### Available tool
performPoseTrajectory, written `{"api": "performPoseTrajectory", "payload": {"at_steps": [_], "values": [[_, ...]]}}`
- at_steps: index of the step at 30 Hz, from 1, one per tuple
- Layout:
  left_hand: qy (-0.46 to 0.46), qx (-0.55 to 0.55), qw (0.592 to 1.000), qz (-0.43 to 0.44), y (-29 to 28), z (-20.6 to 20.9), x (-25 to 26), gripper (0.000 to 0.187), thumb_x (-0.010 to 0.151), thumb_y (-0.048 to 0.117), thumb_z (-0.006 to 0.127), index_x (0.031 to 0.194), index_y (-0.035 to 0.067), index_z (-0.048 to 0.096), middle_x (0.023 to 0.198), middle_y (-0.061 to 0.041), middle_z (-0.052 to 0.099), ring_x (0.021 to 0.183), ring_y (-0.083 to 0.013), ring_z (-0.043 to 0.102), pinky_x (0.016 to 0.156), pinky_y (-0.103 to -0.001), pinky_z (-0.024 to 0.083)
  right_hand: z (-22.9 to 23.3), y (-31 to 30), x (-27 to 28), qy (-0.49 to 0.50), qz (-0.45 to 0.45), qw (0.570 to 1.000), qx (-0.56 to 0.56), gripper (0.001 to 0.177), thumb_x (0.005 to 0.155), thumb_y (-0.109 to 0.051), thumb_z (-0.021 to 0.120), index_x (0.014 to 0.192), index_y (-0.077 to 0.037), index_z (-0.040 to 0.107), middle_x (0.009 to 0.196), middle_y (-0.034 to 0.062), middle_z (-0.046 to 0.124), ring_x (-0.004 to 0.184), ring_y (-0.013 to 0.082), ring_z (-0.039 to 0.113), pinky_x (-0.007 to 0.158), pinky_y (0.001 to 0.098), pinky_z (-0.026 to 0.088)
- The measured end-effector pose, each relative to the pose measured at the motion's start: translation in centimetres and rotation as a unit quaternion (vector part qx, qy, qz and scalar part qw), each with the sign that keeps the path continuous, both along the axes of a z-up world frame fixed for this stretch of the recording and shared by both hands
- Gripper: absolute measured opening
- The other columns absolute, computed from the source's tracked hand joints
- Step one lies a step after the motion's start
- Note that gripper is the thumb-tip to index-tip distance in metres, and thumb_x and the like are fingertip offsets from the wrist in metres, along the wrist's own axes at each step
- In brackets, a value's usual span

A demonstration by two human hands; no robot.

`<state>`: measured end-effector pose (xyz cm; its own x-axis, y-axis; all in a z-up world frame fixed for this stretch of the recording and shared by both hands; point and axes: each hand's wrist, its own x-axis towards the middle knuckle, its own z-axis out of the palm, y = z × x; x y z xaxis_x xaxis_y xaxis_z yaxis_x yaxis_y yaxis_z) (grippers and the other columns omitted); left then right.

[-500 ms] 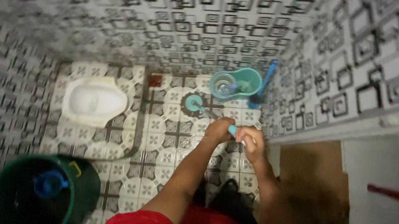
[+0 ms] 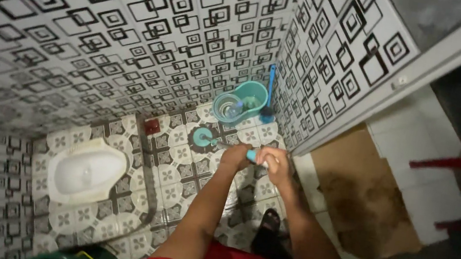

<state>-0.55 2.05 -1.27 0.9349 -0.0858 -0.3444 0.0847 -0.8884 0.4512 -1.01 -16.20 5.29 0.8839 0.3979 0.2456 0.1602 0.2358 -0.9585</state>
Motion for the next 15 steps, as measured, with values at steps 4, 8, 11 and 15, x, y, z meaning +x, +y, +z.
{"api": "performPoseTrajectory", "payload": {"at_steps": [4,8,11,15], "values": [[0.004,-0.030,0.999,-0.038,1.8,0.0,-0.4,0.038,0.077,0.019,0.076,0.114,0.017,0.067,0.116,-0.014,0.070,0.110,-0.0372,0.067,0.090,-0.050,0.055,1.2,1.7,-1.5,0.001,-0.029,0.999,0.028,0.024,0.092,-0.007,0.045,0.071,0.004,0.053,0.074,0.0133,0.063,0.075,0.0211,0.061,0.080,0.0334,0.051],[-0.014,-0.060,0.997,-0.035,4.4,-0.1,-1.5,0.043,0.073,0.016,0.075,0.115,0.020,0.068,0.118,-0.016,0.067,0.110,-0.0404,0.064,0.089,-0.052,0.053,2.5,4.4,-3.6,-0.028,-0.078,0.996,-0.021,0.030,0.095,-0.016,0.047,0.072,0.003,0.054,0.074,0.0126,0.064,0.074,0.0211,0.063,0.076,0.0328,0.052],[-0.052,-0.084,0.992,-0.084,6.0,-0.9,-2.6,0.038,0.074,0.018,0.075,0.111,0.015,0.067,0.114,-0.017,0.070,0.108,-0.0409,0.066,0.088,-0.051,0.054,3.6,6.3,-5.6,-0.067,-0.115,0.991,-0.019,0.043,0.102,-0.030,0.046,0.073,0.001,0.055,0.075,0.0109,0.064,0.073,0.0198,0.063,0.072,0.0320,0.051],[-0.011,-0.104,0.987,-0.125,6.4,-0.7,-3.3,0.027,0.078,0.024,0.081,0.095,0.008,0.068,0.103,-0.020,0.070,0.101,-0.0416,0.068,0.084,-0.048,0.055,-0.4,7.2,-8.0,-0.054,-0.140,0.987,-0.063,0.061,0.104,-0.051,0.042,0.075,-0.001,0.060,0.075,0.0088,0.066,0.068,0.0173,0.063,0.068,0.0327,0.055]]}}
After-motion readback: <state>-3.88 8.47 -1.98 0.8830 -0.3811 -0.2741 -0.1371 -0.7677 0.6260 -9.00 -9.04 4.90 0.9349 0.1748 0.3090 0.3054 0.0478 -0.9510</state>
